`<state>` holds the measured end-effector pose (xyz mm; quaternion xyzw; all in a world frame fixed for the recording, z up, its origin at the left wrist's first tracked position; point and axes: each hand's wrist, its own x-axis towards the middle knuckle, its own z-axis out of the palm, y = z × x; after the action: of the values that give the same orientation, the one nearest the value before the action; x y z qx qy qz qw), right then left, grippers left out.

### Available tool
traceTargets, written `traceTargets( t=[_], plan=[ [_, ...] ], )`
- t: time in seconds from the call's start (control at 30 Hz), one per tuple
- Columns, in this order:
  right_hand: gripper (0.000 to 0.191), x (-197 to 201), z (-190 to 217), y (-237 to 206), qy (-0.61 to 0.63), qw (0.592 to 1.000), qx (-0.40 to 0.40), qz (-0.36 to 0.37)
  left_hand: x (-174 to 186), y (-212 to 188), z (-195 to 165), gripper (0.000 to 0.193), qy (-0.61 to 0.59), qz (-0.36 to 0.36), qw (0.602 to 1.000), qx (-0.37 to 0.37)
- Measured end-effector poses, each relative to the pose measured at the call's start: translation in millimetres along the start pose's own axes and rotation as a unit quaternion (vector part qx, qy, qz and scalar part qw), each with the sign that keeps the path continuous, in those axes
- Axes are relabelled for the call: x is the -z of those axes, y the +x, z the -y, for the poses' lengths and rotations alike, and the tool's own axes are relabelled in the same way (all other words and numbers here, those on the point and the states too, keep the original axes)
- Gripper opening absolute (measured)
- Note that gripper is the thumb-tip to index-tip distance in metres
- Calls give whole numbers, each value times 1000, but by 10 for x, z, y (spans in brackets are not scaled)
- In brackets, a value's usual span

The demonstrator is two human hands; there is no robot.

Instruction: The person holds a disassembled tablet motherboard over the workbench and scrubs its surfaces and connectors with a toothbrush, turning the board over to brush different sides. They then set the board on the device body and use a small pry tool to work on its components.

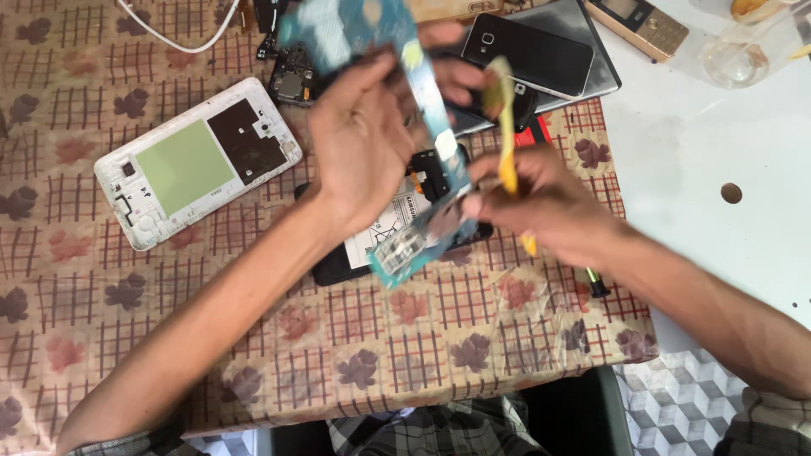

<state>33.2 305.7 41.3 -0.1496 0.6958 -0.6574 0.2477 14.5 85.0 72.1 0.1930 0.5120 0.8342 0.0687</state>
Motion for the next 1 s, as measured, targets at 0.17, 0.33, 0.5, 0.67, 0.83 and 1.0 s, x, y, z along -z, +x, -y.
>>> traceTargets(
  t=[0.17, 0.33, 0.5, 0.67, 0.83, 1.0],
  plan=[
    [26, 193, 160, 1, 99, 992, 75, -37, 46, 10, 19, 73, -21, 193, 977, 94],
    [19, 117, 33, 12, 225, 967, 111, -38, 141, -70, 239, 97, -12, 223, 974, 48],
    [23, 157, -48, -2, 288, 940, 179, -46, 177, -103, 382, 127, 36, 327, 944, -21],
    [17, 63, -116, -3, 338, 922, 188, 7, -112, -150, 483, 119, 316, 196, 921, -116],
    [18, -115, -97, -43, 168, 973, 148, -50, -185, -141, 414, 96, 268, 115, 954, -73],
    [16, -103, 2, -46, -79, 973, 173, -127, -75, -61, 310, 86, 155, 103, 982, -15]
  ],
)
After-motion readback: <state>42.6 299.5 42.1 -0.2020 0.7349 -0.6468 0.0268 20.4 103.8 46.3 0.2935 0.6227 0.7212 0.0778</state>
